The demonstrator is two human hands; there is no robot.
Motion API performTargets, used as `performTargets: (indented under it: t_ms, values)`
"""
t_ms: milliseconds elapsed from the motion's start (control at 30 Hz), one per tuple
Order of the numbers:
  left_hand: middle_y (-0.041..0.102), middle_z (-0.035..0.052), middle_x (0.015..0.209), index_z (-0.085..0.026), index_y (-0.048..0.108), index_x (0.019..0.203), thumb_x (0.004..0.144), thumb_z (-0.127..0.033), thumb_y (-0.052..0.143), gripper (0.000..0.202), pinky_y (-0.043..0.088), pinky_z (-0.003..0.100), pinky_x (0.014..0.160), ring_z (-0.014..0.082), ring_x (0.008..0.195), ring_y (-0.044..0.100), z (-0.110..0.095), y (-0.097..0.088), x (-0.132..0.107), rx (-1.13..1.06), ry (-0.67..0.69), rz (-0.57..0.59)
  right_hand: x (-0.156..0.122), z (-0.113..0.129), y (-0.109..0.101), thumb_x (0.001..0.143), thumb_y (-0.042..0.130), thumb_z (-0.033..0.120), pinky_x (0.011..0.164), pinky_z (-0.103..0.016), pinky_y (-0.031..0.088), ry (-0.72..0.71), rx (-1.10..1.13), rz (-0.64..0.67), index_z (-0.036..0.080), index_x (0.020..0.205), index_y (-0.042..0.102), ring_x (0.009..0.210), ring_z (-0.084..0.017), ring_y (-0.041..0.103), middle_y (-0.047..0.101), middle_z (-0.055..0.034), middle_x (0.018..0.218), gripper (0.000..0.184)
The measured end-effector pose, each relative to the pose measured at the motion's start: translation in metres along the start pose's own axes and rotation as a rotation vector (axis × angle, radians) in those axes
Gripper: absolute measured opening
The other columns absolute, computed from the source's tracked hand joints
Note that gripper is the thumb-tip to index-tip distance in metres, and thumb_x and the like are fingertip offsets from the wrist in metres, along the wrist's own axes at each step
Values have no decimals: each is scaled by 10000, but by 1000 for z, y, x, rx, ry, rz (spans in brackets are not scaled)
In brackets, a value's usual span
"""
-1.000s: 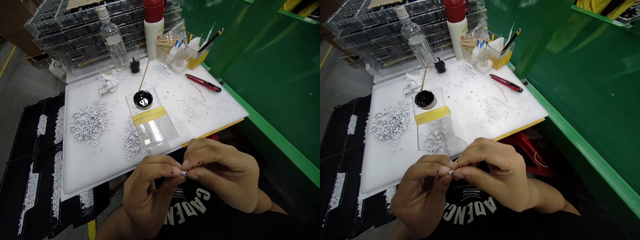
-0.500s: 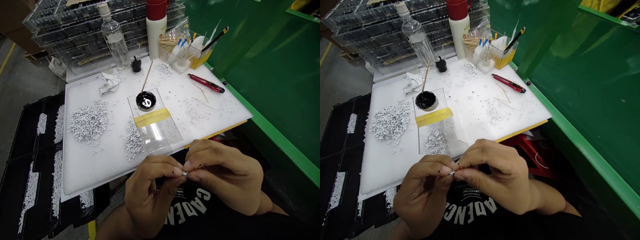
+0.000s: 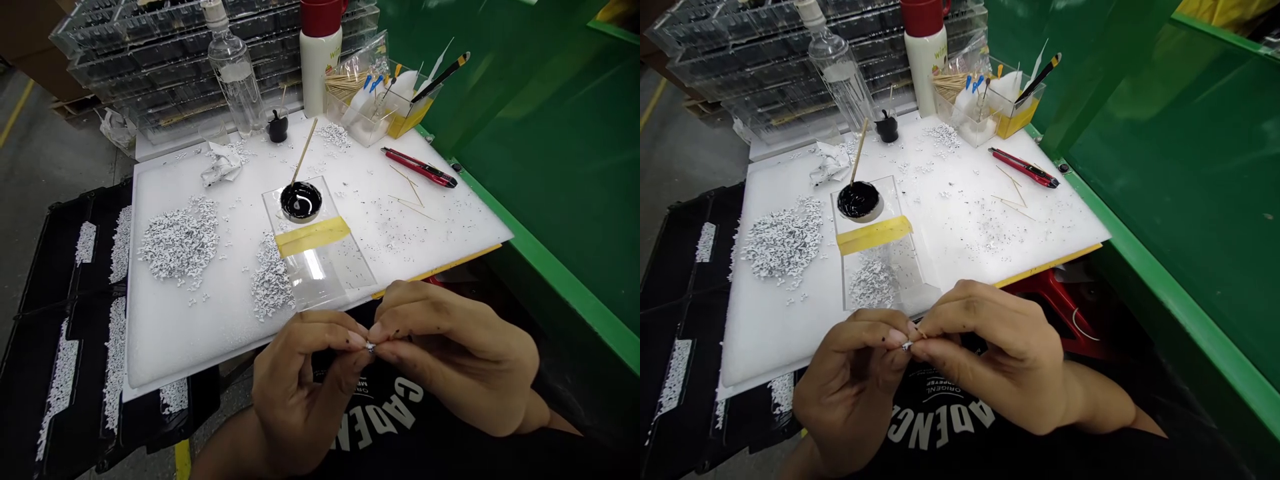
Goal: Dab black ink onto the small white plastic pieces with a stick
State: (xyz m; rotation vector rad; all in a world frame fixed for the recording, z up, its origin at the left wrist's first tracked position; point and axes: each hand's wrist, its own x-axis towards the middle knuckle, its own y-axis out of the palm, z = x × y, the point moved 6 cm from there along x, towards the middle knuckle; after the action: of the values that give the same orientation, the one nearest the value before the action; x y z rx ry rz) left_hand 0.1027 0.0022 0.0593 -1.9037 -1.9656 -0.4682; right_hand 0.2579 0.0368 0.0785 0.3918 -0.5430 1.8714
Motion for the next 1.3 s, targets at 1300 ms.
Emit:
performTargets:
  t_ms: [1300]
  values:
    - [840,-10,1027,-256,690,1073,959,-144,761,175,669,174,781,138,854,809,-1,-27,2,189,-234,388,9,17,11,1110,517,209,719,-213,581,45,-355,500,167,1051,680,766,-103,653,680,-29,895,178]
